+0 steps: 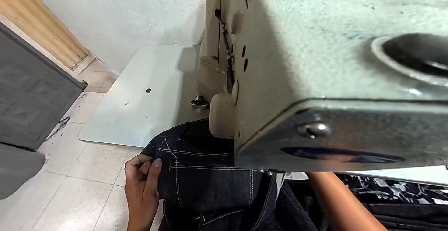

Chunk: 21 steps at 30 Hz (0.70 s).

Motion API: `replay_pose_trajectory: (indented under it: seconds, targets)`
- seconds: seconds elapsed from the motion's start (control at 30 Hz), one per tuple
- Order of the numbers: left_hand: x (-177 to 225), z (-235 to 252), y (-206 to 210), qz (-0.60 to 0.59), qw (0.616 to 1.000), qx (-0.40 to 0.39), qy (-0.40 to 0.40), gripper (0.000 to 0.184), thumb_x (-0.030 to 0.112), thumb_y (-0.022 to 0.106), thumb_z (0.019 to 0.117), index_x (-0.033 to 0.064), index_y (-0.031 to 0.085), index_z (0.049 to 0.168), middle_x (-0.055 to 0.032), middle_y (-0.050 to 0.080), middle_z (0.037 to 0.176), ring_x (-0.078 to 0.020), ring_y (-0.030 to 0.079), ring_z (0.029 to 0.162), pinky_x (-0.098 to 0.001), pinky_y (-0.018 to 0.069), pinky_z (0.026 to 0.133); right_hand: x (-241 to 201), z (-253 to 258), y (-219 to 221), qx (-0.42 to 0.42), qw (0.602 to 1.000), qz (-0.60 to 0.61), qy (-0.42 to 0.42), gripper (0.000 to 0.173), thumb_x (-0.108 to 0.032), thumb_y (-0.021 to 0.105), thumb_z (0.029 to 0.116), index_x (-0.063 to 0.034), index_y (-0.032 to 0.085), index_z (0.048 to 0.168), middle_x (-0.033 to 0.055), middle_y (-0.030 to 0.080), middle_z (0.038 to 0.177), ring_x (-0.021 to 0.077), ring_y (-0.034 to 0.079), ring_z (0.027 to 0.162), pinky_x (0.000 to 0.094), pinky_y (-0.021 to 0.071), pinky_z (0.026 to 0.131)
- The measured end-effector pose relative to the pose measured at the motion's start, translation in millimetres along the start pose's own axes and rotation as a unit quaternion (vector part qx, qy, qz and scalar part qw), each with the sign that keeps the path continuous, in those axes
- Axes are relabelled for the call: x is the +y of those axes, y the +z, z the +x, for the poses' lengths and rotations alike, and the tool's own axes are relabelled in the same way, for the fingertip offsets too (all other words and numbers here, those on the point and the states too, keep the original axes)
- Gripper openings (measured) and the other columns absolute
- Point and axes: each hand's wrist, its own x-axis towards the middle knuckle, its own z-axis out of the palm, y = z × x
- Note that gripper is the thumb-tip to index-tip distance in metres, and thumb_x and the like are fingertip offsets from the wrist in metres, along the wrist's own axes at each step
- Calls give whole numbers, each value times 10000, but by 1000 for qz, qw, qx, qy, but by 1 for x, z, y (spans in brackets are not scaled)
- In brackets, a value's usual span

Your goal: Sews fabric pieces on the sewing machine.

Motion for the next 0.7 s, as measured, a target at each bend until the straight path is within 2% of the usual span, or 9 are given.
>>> replay_pose_trajectory:
  seconds: [0.13, 0.27, 0.3, 0.33, 0.37, 0.47, 0.57, 0.63, 0.7]
  targets:
    - [1, 5, 3, -5, 1000, -11, 4, 166, 96, 551, 947, 89, 462, 1086, 184, 554, 619, 79, 567, 547, -115, 505, 541, 12, 9, 6, 50, 995, 63, -66, 296, -71, 787, 843, 79, 700, 1083, 212, 706, 997, 271, 663, 909, 444, 497, 910]
    - [2, 3, 2, -16, 1000, -8, 5, 176, 84, 557, 936, 94, 464, 1086, 202, 521, 612, 89, 550, 549, -105, 502, 556, -67, -33, -36, -65, 992, 33, 100, 271, -1, 611, 986, 152, 614, 1209, 257, 659, 1148, 234, 598, 1017, 338, 433, 979]
    - [2, 2, 1, -15, 1000, -8, 5, 175, 84, 560, 938, 94, 466, 1085, 202, 523, 615, 87, 552, 552, -106, 505, 558, -56, -33, -35, -55, 998, 2, 15, 257, -44, 609, 998, 158, 634, 1154, 264, 671, 1073, 244, 616, 961, 351, 470, 913]
    - [2, 2, 1, -16, 1000, -9, 6, 171, 87, 564, 941, 95, 470, 1084, 198, 528, 615, 83, 558, 551, -109, 509, 557, -8, -10, -4, 98, 976, 33, -189, 171, -51, 699, 862, 112, 669, 822, 188, 634, 701, 192, 596, 618, 299, 486, 578]
    - [2, 2, 1, -17, 1000, -9, 6, 170, 89, 563, 942, 96, 471, 1084, 195, 532, 614, 79, 559, 549, -111, 510, 556, 15, 13, 8, 108, 960, 72, -248, 128, -49, 725, 826, 49, 662, 773, 101, 596, 646, 146, 562, 561, 289, 469, 526]
    - [0, 2, 0, -24, 1000, -14, 12, 168, 109, 570, 950, 109, 470, 1086, 198, 536, 618, 77, 556, 551, -114, 510, 561, 22, 34, 8, 10, 968, 107, -225, 45, -4, 706, 856, -2, 674, 824, 24, 589, 675, 76, 545, 587, 261, 490, 576]
    - [-2, 3, -2, -23, 1000, -15, 2, 160, 102, 548, 950, 92, 474, 1091, 191, 552, 631, 69, 574, 566, -127, 524, 573, 1, 10, 4, 118, 950, 113, -266, 58, -13, 674, 827, 38, 651, 812, 40, 588, 659, 8, 534, 578, 127, 420, 535]
    - [0, 3, -4, -36, 999, -29, -16, 150, 70, 513, 959, 87, 463, 1099, 181, 597, 665, 56, 617, 610, -148, 550, 609, -32, -28, -22, 95, 984, 72, -134, 256, -35, 674, 877, 85, 624, 1096, 116, 659, 917, 101, 607, 840, 260, 484, 777]
    - [3, 4, -5, -37, 997, -58, -32, 161, 62, 493, 979, 58, 464, 1137, 152, 647, 715, 30, 657, 657, -173, 577, 636, -30, -27, -23, 103, 978, 95, -156, 322, -22, 650, 898, 42, 597, 1209, 174, 667, 930, 250, 651, 846, 464, 521, 782]
